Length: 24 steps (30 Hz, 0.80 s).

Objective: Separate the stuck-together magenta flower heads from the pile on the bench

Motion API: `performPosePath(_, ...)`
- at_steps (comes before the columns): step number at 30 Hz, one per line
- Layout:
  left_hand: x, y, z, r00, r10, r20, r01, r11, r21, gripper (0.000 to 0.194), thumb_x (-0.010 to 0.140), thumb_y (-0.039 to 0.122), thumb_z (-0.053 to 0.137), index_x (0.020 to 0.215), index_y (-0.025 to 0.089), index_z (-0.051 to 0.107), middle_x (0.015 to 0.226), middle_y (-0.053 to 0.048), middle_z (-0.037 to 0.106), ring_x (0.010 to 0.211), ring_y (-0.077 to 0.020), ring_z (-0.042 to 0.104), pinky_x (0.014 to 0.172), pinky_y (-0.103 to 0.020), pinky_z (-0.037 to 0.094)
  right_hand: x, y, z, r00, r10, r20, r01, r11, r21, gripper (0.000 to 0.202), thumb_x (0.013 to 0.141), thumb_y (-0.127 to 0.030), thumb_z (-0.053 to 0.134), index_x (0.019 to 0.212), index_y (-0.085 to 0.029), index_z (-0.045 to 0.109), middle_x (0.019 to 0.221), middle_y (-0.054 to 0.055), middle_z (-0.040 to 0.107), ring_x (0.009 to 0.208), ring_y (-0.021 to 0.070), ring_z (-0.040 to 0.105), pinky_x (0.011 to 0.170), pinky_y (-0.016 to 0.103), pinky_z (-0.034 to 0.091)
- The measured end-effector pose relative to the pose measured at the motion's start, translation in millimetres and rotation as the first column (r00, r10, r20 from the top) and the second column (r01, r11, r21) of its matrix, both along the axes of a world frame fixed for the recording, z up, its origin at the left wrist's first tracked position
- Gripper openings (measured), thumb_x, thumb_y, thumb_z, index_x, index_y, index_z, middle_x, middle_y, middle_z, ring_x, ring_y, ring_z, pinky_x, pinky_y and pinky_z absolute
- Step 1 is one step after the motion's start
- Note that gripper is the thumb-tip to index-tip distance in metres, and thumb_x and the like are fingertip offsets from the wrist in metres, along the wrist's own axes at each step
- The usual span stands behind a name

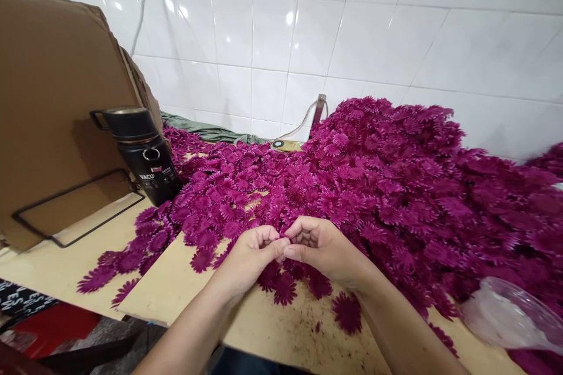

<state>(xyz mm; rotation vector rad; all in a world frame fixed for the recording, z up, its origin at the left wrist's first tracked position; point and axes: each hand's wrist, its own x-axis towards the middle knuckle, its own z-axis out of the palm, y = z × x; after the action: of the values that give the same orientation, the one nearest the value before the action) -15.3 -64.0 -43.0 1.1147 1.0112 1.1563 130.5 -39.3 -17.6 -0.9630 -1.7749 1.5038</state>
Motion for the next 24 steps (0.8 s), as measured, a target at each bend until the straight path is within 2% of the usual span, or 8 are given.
performPosePath(4,-2.4,-0.4,1.3,0.999,-0.009,-0.034,0.009,1.0,0.022,0.039,0.06,0.049,0.065,0.049,0.016,0.047,0.048,0.004,0.047,0.049,-0.0076,0.036,0.051,-0.021,0.028,0.1,2.6,-2.1,0.998,0.008,-0.058,-0.007,1.0,0.007,0.017,0.062,-0.03,0.065,0.066,-0.015,0.056,0.06,-0.002,0.056,0.058,0.0104,0.049,0.059,0.026,0.039)
performPosePath(10,7.3,2.2,4.5,0.967,0.213,-0.142,-0.184,0.964,0.19,0.031,0.067,0.039,0.057,0.051,0.018,0.041,0.048,0.008,0.034,0.046,-0.0074,0.028,0.047,-0.02,0.026,-13.6,11.2,5.4,0.948,-0.317,-0.007,0.31,0.922,0.234,0.011,0.065,-0.028,0.052,0.06,-0.018,0.051,0.052,-0.004,0.044,0.05,0.0102,0.039,0.051,0.024,0.033)
performPosePath(12,5.6,-1.4,5.7,0.958,0.242,-0.155,-0.204,0.953,0.224,0.029,0.07,0.037,0.054,0.052,0.019,0.039,0.049,0.007,0.033,0.047,-0.0077,0.027,0.047,-0.021,0.026,-3.9,21.6,10.2,0.868,-0.496,0.004,0.454,0.797,0.398,0.009,0.065,-0.025,0.048,0.059,-0.019,0.049,0.053,-0.003,0.045,0.052,0.0122,0.041,0.053,0.026,0.035)
performPosePath(13,2.6,-4.3,6.2,0.953,0.256,-0.162,-0.214,0.947,0.24,0.029,0.071,0.037,0.053,0.053,0.019,0.038,0.049,0.007,0.033,0.047,-0.0079,0.028,0.047,-0.021,0.026,6.2,28.5,12.5,0.785,-0.62,-0.006,0.545,0.685,0.483,0.008,0.065,-0.023,0.046,0.057,-0.02,0.048,0.054,-0.002,0.046,0.054,0.0133,0.042,0.056,0.027,0.036)
performPosePath(15,-6.0,-11.1,6.8,0.945,0.276,-0.174,-0.227,0.94,0.257,0.029,0.071,0.037,0.054,0.054,0.02,0.037,0.05,0.007,0.032,0.048,-0.0081,0.028,0.047,-0.021,0.026,33.6,43.4,15.6,0.492,-0.868,-0.063,0.705,0.355,0.614,0.009,0.063,-0.021,0.046,0.055,-0.021,0.042,0.057,0.0,0.047,0.057,0.0153,0.044,0.061,0.031,0.037)
performPosePath(17,-14.2,-15.9,6.6,0.95,0.259,-0.175,-0.214,0.947,0.24,0.03,0.071,0.038,0.054,0.055,0.019,0.037,0.051,0.007,0.032,0.048,-0.008,0.028,0.047,-0.02,0.026,59.6,55.2,15.4,0.349,-0.936,-0.04,0.708,0.235,0.667,0.005,0.064,-0.022,0.047,0.059,-0.021,0.044,0.058,0.0,0.047,0.056,0.0165,0.044,0.063,0.034,0.039)
performPosePath(20,-16.5,-15.5,6.4,0.976,0.171,-0.134,-0.145,0.971,0.188,0.028,0.07,0.04,0.056,0.058,0.018,0.042,0.054,0.006,0.038,0.052,-0.0084,0.033,0.051,-0.02,0.03,70.5,56.7,8.5,0.487,-0.874,0.005,0.573,0.323,0.753,0.016,0.061,-0.024,0.052,0.076,-0.018,0.053,0.078,0.007,0.054,0.067,0.0203,0.051,0.07,0.039,0.043)
performPosePath(24,-6.2,-8.7,8.1,0.996,0.049,-0.079,-0.036,0.988,0.152,0.025,0.069,0.04,0.058,0.07,0.016,0.051,0.07,0.001,0.052,0.067,-0.0118,0.045,0.064,-0.022,0.036,37.4,30.0,0.4,0.735,-0.671,0.094,0.358,0.503,0.787,0.022,0.07,-0.027,0.052,0.09,-0.018,0.056,0.094,0.011,0.058,0.088,0.0239,0.054,0.082,0.041,0.042)
